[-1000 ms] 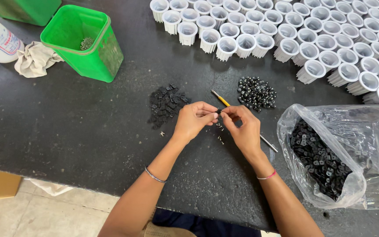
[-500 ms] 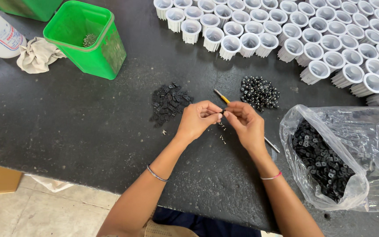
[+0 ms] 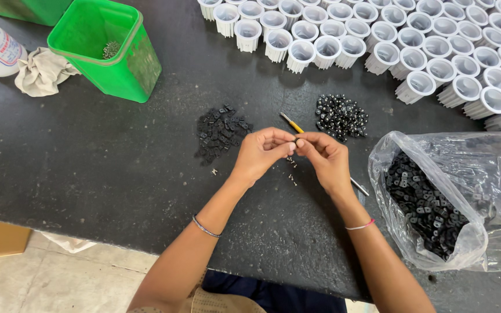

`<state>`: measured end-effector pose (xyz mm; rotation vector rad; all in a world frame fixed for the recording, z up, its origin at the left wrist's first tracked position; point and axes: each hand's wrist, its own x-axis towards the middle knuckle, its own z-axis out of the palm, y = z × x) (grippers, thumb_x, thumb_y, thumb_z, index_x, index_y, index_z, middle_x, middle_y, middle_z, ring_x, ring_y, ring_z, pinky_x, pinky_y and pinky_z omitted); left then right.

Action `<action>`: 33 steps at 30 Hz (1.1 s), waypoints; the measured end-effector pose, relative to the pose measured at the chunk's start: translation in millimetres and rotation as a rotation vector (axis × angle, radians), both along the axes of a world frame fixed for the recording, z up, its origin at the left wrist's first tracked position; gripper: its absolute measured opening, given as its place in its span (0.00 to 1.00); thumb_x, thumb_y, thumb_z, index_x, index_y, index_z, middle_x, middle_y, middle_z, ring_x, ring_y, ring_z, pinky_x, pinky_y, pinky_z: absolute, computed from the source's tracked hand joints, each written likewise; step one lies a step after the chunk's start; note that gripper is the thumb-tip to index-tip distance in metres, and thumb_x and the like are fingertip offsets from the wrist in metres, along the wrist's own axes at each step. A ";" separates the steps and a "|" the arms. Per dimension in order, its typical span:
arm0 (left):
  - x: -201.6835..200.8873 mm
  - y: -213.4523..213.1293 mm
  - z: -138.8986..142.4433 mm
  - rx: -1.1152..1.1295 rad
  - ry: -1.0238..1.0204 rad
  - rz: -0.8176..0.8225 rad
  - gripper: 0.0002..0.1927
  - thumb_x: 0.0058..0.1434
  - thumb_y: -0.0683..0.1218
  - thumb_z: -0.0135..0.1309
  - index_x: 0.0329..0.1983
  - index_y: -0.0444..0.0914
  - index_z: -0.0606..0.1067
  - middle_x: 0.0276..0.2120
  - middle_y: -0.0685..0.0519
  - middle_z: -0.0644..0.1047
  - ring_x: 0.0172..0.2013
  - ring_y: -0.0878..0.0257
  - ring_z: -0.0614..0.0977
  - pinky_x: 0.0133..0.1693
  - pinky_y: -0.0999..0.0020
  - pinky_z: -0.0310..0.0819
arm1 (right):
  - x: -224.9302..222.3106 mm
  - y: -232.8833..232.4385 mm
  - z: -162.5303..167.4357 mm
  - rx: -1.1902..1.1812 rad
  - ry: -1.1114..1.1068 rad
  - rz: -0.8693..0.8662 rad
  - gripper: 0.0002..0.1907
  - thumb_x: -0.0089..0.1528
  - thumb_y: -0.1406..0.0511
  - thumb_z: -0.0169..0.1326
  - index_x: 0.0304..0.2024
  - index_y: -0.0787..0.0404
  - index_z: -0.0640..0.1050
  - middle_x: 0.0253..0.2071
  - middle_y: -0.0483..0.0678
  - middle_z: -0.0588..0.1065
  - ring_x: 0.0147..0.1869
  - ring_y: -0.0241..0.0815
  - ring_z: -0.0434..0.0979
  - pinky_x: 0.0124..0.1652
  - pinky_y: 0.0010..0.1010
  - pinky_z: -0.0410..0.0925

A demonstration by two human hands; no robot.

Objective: The person sits at a workbench assembling small black plastic components. They pick up a black plastic piece and a small metal pin, press the pin into the piece by hand, occasionally use a pencil-like tool to help seat the pin, and place finished pieces in a pile, with completed pieces collected into a green bin.

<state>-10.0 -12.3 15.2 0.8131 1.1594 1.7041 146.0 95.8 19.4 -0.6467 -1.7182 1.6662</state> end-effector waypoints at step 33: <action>-7.7 4.5 -15.0 -0.113 -0.013 0.056 0.13 0.60 0.39 0.62 0.47 0.30 0.79 0.37 0.48 0.83 0.37 0.66 0.84 0.41 0.71 0.81 | -5.0 -23.7 38.2 0.778 -0.200 -0.177 0.06 0.65 0.71 0.59 0.44 0.66 0.76 0.42 0.52 0.77 0.43 0.48 0.80 0.43 0.34 0.72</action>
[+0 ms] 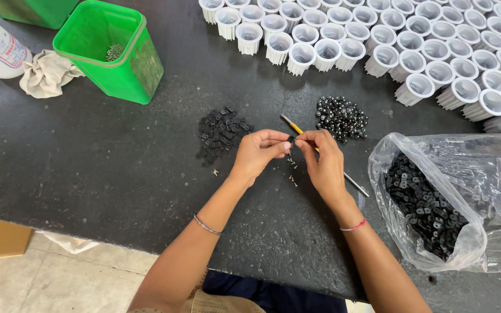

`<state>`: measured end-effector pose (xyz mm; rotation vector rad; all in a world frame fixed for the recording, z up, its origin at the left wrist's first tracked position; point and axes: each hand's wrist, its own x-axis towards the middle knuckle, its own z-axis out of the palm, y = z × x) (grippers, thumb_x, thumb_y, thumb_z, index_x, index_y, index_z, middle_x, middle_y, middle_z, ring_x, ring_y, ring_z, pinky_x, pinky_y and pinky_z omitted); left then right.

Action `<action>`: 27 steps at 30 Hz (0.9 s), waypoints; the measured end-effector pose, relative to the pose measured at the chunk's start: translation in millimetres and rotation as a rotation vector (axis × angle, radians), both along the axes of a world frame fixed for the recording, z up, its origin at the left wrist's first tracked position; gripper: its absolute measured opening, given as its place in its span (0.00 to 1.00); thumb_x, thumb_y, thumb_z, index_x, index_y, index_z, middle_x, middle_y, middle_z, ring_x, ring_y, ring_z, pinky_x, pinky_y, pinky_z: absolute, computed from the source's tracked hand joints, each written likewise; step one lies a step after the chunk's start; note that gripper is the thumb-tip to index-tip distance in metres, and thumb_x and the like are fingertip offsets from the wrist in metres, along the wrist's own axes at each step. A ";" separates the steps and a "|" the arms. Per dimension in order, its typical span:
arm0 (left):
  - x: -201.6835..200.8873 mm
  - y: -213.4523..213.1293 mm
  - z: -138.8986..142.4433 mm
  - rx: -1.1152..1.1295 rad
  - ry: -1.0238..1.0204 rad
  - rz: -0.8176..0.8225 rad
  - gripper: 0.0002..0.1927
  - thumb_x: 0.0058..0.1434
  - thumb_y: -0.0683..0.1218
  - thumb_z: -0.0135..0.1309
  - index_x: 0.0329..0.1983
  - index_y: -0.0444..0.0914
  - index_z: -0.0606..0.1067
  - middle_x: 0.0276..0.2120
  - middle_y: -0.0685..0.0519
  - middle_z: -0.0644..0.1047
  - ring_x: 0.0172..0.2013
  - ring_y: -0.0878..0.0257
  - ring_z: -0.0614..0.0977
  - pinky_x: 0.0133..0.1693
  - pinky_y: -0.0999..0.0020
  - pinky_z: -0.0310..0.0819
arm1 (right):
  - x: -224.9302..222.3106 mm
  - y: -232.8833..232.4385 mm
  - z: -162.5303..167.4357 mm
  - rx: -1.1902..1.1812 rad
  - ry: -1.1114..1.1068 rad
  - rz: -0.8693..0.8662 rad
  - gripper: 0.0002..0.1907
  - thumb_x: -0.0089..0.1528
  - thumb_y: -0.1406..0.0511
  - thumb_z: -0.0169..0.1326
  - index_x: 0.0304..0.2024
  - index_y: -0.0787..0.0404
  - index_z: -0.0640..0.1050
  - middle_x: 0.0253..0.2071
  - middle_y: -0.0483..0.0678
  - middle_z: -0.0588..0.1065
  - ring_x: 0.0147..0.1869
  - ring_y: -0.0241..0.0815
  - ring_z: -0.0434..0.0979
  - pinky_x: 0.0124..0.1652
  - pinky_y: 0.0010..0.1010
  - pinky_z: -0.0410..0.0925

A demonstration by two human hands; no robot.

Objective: The person sits at a workbench assembling small black plastic components. They pick up a black plastic piece and a small metal pin, press the pin into the piece by hand, occasionally use a pencil-like tool to help seat the pin, and place finished pieces in a pile, with completed pieces collected into a green bin.

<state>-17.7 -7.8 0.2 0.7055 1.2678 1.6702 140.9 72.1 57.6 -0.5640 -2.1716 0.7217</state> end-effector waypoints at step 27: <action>9.5 -7.9 14.3 0.063 0.020 -0.045 0.07 0.61 0.38 0.62 0.41 0.31 0.80 0.36 0.50 0.83 0.37 0.67 0.84 0.42 0.73 0.81 | 8.6 15.5 -26.6 -0.579 0.128 0.122 0.08 0.66 0.68 0.59 0.47 0.65 0.83 0.40 0.42 0.81 0.43 0.29 0.79 0.44 0.20 0.72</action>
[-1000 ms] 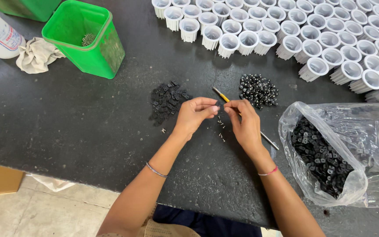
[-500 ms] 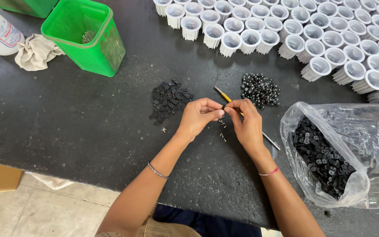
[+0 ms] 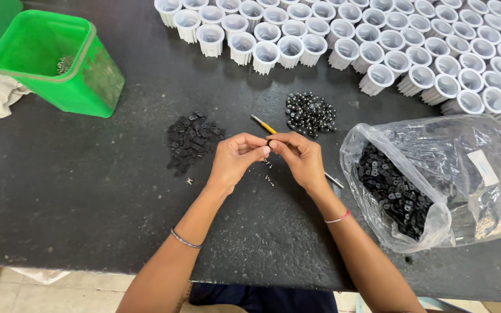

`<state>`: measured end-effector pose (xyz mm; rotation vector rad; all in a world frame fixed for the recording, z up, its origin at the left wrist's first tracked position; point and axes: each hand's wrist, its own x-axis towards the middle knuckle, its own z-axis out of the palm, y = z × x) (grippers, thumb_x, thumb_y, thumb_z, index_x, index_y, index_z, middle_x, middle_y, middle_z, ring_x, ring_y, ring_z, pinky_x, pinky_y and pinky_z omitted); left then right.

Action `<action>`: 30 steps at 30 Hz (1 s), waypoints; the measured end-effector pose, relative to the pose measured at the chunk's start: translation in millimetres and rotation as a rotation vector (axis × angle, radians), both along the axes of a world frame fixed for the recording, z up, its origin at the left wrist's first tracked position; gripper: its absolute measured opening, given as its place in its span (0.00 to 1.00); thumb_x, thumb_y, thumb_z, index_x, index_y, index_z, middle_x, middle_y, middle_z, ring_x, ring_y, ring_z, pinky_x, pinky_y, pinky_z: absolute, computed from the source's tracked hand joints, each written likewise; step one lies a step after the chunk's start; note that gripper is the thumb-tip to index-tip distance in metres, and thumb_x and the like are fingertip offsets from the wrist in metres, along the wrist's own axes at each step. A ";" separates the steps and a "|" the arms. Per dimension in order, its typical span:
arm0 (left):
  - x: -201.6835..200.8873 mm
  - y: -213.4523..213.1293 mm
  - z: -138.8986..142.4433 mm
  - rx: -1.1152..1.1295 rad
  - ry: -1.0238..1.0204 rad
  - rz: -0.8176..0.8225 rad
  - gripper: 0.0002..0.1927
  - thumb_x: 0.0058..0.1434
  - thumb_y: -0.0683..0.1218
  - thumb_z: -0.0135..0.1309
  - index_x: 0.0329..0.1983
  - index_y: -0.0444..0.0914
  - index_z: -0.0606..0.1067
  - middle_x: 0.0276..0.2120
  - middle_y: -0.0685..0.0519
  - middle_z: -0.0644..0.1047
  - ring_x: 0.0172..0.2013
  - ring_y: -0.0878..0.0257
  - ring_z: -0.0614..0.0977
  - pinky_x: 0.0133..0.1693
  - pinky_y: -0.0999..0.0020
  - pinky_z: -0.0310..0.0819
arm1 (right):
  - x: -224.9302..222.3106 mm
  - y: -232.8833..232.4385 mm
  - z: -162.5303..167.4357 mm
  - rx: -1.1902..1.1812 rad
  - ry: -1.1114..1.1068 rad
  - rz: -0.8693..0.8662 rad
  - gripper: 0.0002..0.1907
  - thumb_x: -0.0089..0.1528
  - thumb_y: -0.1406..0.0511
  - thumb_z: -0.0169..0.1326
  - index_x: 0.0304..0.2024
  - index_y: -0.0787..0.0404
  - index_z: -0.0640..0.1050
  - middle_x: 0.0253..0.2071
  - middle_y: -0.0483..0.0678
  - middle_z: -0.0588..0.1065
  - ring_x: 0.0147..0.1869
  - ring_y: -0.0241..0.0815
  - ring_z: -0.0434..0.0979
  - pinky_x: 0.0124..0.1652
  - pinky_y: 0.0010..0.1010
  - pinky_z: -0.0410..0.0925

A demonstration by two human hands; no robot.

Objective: The person sits at a workbench assembling small black plastic components. They pick up a black plastic piece and a small metal pin, press the pin into the piece by hand, occasionally use a pencil-like tool to help seat the pin, and place finished pieces in a pile, with completed pieces collected into a green bin.

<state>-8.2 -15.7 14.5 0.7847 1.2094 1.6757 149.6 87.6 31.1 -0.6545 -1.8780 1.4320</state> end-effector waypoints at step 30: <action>-64.7 -19.2 17.0 -0.155 1.147 0.568 0.07 0.55 0.39 0.63 0.38 0.40 0.83 0.36 0.54 0.78 0.42 0.54 0.76 0.45 0.60 0.74 | 20.0 16.4 37.8 0.694 -0.153 -0.292 0.11 0.70 0.73 0.58 0.55 0.61 0.82 0.48 0.52 0.79 0.48 0.44 0.80 0.47 0.31 0.70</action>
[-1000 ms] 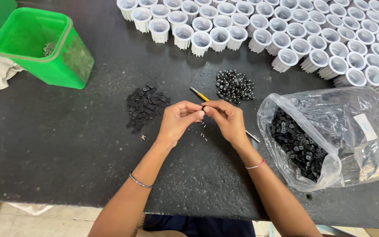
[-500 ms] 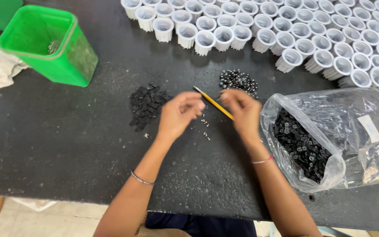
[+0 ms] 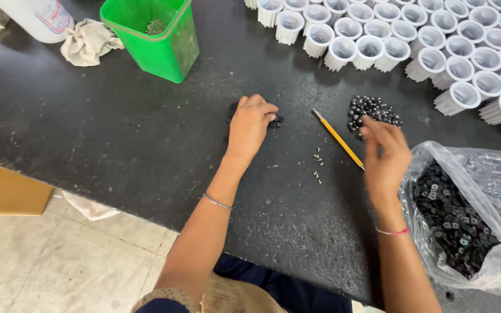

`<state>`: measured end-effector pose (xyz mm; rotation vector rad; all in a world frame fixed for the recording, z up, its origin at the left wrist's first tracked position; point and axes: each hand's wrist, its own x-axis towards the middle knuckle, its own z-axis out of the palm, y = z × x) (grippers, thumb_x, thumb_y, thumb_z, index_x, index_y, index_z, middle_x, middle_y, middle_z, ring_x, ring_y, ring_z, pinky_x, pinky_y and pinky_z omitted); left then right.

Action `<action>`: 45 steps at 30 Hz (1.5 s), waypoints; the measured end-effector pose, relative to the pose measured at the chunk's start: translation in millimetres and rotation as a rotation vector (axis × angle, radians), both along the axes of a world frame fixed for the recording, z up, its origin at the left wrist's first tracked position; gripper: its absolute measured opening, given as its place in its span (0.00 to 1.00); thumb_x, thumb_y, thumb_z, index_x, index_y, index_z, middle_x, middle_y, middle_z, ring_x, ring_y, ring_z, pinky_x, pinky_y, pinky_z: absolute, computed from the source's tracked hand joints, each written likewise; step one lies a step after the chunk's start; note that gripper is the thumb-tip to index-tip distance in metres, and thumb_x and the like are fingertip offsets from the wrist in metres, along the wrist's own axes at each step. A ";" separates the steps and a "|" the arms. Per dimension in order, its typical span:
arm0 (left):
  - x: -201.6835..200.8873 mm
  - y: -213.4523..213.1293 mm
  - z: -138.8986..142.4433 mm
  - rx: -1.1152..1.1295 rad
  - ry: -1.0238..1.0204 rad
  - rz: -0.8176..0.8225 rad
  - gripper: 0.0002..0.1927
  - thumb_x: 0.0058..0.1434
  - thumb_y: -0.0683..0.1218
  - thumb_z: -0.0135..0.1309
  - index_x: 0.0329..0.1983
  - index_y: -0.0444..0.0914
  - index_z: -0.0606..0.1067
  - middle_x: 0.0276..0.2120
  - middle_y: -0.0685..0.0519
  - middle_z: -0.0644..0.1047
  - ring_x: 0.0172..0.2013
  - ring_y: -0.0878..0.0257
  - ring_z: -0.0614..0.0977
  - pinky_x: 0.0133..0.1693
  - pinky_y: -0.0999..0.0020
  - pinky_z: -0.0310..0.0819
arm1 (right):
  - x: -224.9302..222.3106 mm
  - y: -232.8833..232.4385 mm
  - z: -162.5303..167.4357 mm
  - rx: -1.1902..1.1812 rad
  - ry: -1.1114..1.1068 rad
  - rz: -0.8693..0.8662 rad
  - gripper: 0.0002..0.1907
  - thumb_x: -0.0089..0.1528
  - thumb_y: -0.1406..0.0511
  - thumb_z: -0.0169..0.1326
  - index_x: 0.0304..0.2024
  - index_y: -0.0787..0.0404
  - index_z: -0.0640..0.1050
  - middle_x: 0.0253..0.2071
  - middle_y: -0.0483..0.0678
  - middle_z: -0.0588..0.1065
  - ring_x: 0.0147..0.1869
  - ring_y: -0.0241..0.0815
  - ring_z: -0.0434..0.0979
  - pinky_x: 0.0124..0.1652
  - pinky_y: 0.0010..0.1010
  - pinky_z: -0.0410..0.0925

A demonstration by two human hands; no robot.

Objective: The person sits at a workbench assembling small black plastic components. They pick up a black plastic piece and a small metal pin, press the pin into the piece by hand, occasionally use a pencil-like tool to help seat the pin, and place finished pieces in a pile, with completed pieces collected into a green bin.

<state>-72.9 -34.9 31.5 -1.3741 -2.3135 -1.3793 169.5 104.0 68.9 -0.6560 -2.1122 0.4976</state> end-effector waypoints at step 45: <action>62.3 24.0 -16.1 0.022 -0.798 -0.442 0.07 0.57 0.39 0.63 0.38 0.32 0.82 0.33 0.52 0.85 0.33 0.70 0.85 0.37 0.74 0.80 | -25.3 -13.0 -49.7 -0.806 0.152 0.181 0.05 0.60 0.74 0.63 0.39 0.67 0.81 0.36 0.43 0.80 0.38 0.29 0.77 0.40 0.21 0.72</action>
